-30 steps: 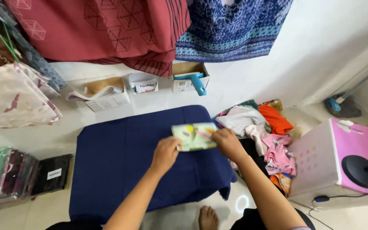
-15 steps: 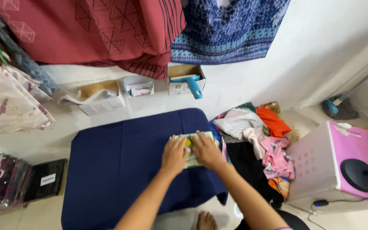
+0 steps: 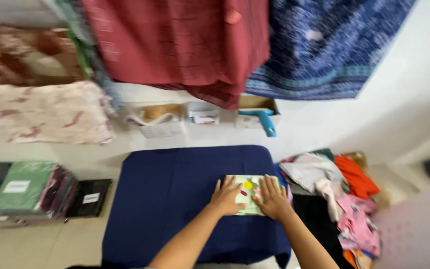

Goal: Folding a patterned hijab, cleaning it with a lint roller, and placing it into a plastic sleeve for packaging.

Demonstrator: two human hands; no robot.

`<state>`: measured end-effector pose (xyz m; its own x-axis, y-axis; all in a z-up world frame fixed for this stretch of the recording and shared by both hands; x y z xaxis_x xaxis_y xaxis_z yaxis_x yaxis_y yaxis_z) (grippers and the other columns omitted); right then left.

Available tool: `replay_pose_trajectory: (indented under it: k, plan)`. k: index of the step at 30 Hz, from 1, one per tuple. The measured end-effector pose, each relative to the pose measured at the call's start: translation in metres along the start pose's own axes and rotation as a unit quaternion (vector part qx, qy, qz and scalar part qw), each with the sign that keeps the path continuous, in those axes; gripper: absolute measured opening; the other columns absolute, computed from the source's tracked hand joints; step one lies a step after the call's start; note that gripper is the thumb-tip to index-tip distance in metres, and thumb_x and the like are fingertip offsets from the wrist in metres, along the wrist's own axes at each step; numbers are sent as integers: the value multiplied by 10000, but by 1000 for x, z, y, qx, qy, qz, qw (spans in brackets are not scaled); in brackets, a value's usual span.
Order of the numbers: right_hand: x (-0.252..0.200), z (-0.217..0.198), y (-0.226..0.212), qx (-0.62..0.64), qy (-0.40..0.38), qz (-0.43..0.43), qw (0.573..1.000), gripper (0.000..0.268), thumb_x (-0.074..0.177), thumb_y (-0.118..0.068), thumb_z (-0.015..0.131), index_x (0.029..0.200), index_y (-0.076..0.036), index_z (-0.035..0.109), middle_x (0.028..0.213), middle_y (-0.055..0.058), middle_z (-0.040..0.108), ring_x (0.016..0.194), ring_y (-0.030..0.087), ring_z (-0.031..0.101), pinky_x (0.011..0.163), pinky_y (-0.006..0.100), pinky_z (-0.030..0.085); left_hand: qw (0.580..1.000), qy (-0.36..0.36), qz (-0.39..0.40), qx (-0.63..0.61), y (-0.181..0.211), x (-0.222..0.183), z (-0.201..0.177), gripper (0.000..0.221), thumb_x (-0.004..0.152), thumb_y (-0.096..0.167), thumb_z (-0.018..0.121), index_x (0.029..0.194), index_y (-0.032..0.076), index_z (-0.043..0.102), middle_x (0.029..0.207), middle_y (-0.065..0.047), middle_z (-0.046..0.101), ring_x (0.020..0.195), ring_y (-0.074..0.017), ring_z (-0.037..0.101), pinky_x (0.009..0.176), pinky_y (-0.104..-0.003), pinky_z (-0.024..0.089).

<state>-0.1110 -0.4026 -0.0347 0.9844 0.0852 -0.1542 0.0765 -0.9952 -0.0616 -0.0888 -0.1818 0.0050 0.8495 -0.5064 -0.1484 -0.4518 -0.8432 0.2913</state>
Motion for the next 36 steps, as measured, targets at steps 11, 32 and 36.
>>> replay_pose_trajectory:
  k: [11,32,36]
  plan:
    - [1,-71,-20,29,-184,22,982,933,966,-689,458,1650,-251,-1,1746,11,-79,1612,299,-107,1241,656,18,785,556,-58,268,-131,-112,-270,482,657,429,903,1012,210,659,943,-14,603,885,-264,554,752,-410,405]
    - [-28,-162,-79,105,-98,-40,989,689,1012,-455,582,1612,-342,263,1704,-28,207,1616,301,-2,1275,618,-6,850,521,-63,-43,-101,-226,-369,245,1057,375,438,1088,174,575,677,-44,694,635,-331,684,557,-474,442]
    - [2,-132,-102,132,4,-133,982,586,979,-424,598,1533,-301,451,1622,-18,408,1582,296,183,1229,657,68,823,498,-148,-231,-140,-224,-315,254,1014,441,520,970,200,585,596,24,540,571,-153,542,640,-368,430]
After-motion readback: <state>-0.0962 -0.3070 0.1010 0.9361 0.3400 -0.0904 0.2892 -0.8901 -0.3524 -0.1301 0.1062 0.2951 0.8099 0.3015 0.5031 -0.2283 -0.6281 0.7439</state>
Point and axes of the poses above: each hand's wrist, its own x-axis towards the middle knuckle, its own z-axis out of the palm, y = z × x, the point moved 1 cm from there along x, towards the middle knuckle
